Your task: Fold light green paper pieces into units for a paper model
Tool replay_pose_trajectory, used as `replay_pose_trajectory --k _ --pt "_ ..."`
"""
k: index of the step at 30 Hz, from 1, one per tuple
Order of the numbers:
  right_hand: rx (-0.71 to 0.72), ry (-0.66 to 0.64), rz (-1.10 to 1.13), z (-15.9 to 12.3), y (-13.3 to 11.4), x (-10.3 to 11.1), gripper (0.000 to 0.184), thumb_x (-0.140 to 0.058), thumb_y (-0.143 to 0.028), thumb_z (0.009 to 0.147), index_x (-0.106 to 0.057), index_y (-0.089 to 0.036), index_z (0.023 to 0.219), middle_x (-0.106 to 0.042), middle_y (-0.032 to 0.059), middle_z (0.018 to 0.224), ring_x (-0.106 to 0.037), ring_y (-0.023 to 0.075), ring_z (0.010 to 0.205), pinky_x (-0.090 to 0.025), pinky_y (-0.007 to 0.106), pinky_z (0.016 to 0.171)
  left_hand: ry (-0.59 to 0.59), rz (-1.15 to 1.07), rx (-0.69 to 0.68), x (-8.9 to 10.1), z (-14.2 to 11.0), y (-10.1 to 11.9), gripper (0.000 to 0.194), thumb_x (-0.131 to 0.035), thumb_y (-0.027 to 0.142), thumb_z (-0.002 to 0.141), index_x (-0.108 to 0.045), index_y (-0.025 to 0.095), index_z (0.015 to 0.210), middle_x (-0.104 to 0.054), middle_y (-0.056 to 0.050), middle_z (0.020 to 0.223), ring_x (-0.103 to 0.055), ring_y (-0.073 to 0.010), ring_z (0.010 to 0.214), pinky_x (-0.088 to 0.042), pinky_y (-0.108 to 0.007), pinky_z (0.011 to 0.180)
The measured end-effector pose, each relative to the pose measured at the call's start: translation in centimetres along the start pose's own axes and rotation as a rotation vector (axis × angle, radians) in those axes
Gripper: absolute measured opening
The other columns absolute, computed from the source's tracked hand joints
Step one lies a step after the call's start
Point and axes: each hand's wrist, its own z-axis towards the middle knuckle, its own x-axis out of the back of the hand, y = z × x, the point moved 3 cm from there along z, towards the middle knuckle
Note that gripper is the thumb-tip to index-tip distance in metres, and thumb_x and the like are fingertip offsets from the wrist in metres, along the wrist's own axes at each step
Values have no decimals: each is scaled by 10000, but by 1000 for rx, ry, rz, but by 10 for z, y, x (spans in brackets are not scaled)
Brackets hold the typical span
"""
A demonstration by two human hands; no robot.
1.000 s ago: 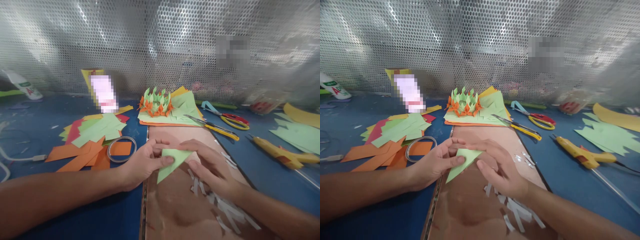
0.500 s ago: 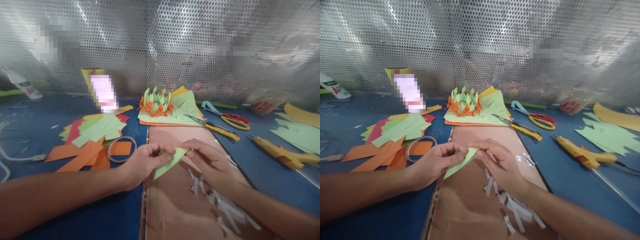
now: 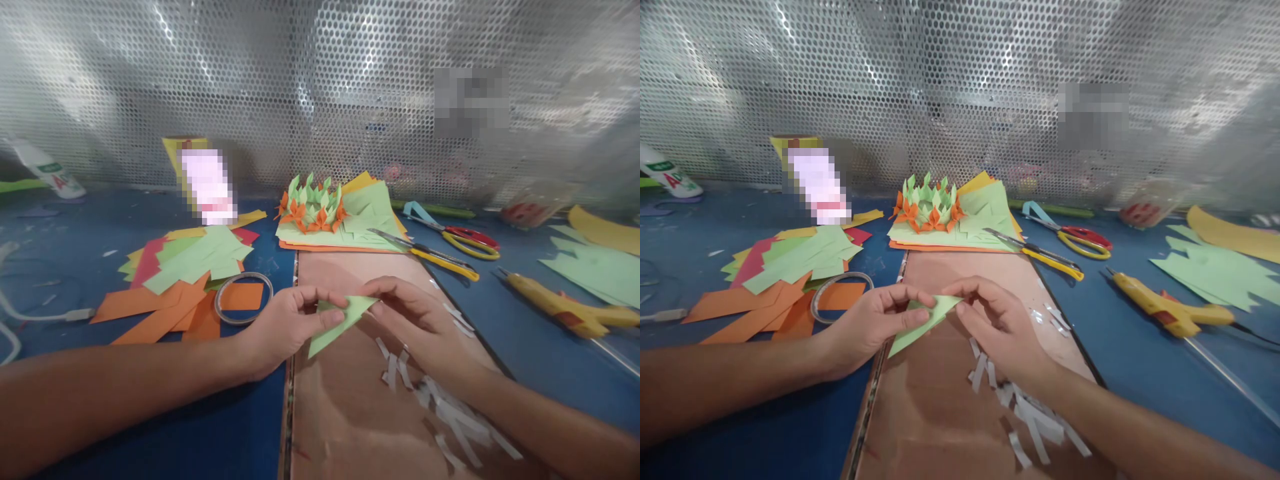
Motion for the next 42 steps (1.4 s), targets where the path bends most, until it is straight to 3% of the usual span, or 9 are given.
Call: replay_pose_trajectory --k 7,14,23,32,36,42 --pt "-90 -37 45 -2 -11 -6 60 -507 -187 811 -562 -210 811 -561 -22 656 -510 94 484 -434 204 434 42 340 -173 3 -1 5 239 -637 322 734 -647 156 907 -646 -24 806 -520 -101 616 -397 -221 575" --pt "-70 -13 -29 0 -3 -10 49 -496 -185 796 -516 -210 833 -587 -9 728 -554 106 590 -456 200 494 61 311 -169 3 -1 7 221 -643 303 731 -690 161 894 -704 -45 877 -605 -147 744 -459 -248 710" --pt "-138 -15 -28 -5 -8 -11 48 -468 -233 845 -510 -213 834 -508 -46 632 -451 76 456 -412 186 422 66 308 -162 4 1 4 252 -668 331 706 -681 155 886 -693 -43 843 -591 -141 710 -452 -247 674" --pt "40 72 -209 -3 2 -10 72 -520 -155 777 -536 -220 806 -581 2 746 -569 134 693 -480 222 607 63 319 -192 4 1 2 215 -655 328 715 -651 153 840 -671 -46 817 -582 -144 689 -446 -251 639" --pt "69 81 -263 -4 0 -10 109 -523 -129 749 -539 -223 801 -585 -9 725 -562 130 677 -471 225 605 53 279 -184 1 0 3 197 -664 294 707 -627 151 837 -652 -29 787 -574 -130 674 -438 -242 632" --pt "179 95 -339 -5 -4 -11 133 -539 -97 729 -535 -224 769 -565 -21 689 -538 123 631 -451 230 587 74 174 -143 -2 0 5 358 -680 255 698 -519 173 1007 -606 3 756 -555 -106 660 -434 -233 635"
